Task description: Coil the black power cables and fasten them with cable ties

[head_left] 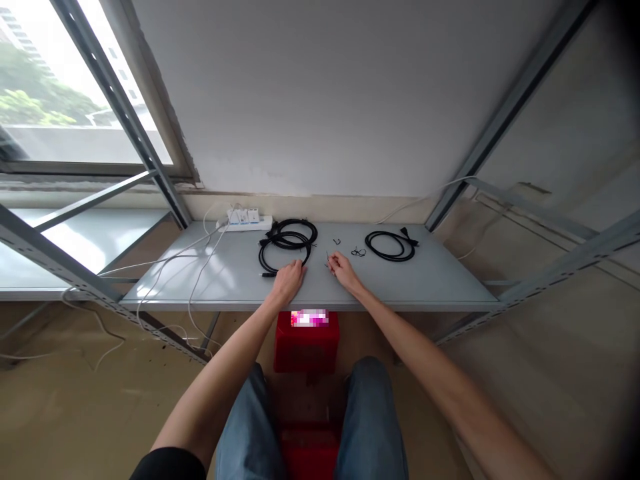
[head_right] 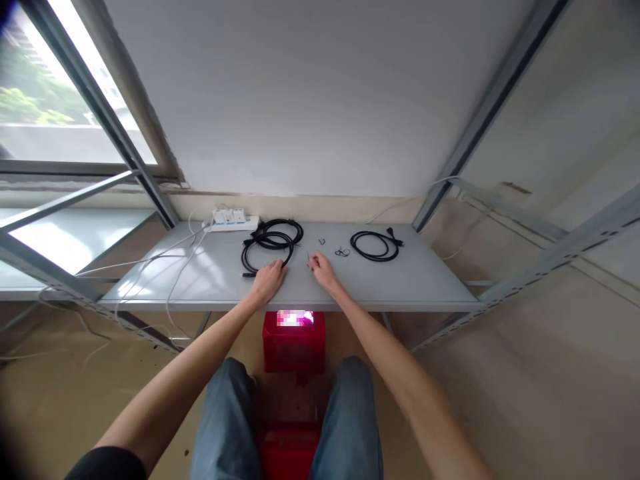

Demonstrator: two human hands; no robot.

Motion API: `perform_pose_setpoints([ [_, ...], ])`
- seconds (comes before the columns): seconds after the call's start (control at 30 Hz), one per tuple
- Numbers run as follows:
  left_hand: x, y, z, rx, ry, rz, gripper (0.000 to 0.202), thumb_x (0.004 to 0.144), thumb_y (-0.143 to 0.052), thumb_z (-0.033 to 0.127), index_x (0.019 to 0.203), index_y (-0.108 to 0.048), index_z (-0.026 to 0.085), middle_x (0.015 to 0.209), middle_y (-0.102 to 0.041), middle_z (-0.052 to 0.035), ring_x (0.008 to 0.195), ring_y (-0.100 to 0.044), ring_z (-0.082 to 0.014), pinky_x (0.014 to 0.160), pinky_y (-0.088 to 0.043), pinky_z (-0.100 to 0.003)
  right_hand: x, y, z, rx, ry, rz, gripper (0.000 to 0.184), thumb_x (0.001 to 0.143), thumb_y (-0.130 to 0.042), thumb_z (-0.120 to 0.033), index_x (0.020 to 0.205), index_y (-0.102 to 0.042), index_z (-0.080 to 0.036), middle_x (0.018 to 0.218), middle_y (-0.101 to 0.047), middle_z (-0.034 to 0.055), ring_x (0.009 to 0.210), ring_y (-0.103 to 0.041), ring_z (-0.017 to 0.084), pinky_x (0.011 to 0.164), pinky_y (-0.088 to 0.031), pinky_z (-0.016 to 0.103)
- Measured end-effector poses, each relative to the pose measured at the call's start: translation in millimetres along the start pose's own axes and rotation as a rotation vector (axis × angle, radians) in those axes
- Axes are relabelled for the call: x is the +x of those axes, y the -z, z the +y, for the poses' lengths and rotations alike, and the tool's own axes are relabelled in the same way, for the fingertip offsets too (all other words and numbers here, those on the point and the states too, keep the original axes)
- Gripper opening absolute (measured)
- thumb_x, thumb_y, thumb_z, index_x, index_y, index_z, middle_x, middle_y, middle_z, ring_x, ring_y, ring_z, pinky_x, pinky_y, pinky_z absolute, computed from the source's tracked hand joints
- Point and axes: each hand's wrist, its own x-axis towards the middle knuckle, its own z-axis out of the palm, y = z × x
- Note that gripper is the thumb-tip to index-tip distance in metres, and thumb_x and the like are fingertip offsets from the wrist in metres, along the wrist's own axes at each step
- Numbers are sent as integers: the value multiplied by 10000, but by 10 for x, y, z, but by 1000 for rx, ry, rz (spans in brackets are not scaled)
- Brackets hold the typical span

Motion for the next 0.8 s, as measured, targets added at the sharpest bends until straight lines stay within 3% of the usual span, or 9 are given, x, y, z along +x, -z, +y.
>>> perform_pose_setpoints([
  [0.17,-34,-17,-24,-49,-77,46,283,1146,-347,284,1155,-606,171,1160,-730,-147,1031,-726,-282,817,-481,-348,75,-405,-105,83,-94,-27,208,968,-480,-434,843,-427,-276,679,-453,-51,587,-428,161,584,-365,278],
  [0.3,-66,-9,-22,-69,-109,44,241,1118,-376,219,1176,-607,179,1166,-725,-143,1057,-715,-275,838,-485,-341,11,-649,-185,-14,19,53,150,1002,-431,-384,897,-449,-278,716,-483,-35,670,-483,185,652,-408,284],
  [0.57,-119,28,-32,-61,-70,34,264,1105,-367,214,1192,-616,196,1194,-745,-148,1030,-741,-288,855,-508,-350,-106,-670,-260,-118,110,28,110,1014,-433,-352,928,-431,-283,725,-545,-34,656,-549,202,691,-420,314],
  [0.67,-118,20,-19,-137,-60,-20,305,1089,-398,217,1356,-537,171,1158,-769,-166,1006,-758,-314,845,-526,-365,-99,-674,-263,-76,64,83,90,987,-484,-350,944,-441,-284,734,-578,-34,651,-580,204,683,-442,312],
  [0.8,-117,8,-10,-191,-40,-24,509,1070,-424,205,1566,-340,126,1085,-790,-172,1011,-770,-338,870,-542,-389,-86,-662,-279,-82,68,81,114,940,-566,-340,881,-492,-277,790,-648,-3,724,-633,213,719,-485,314],
])
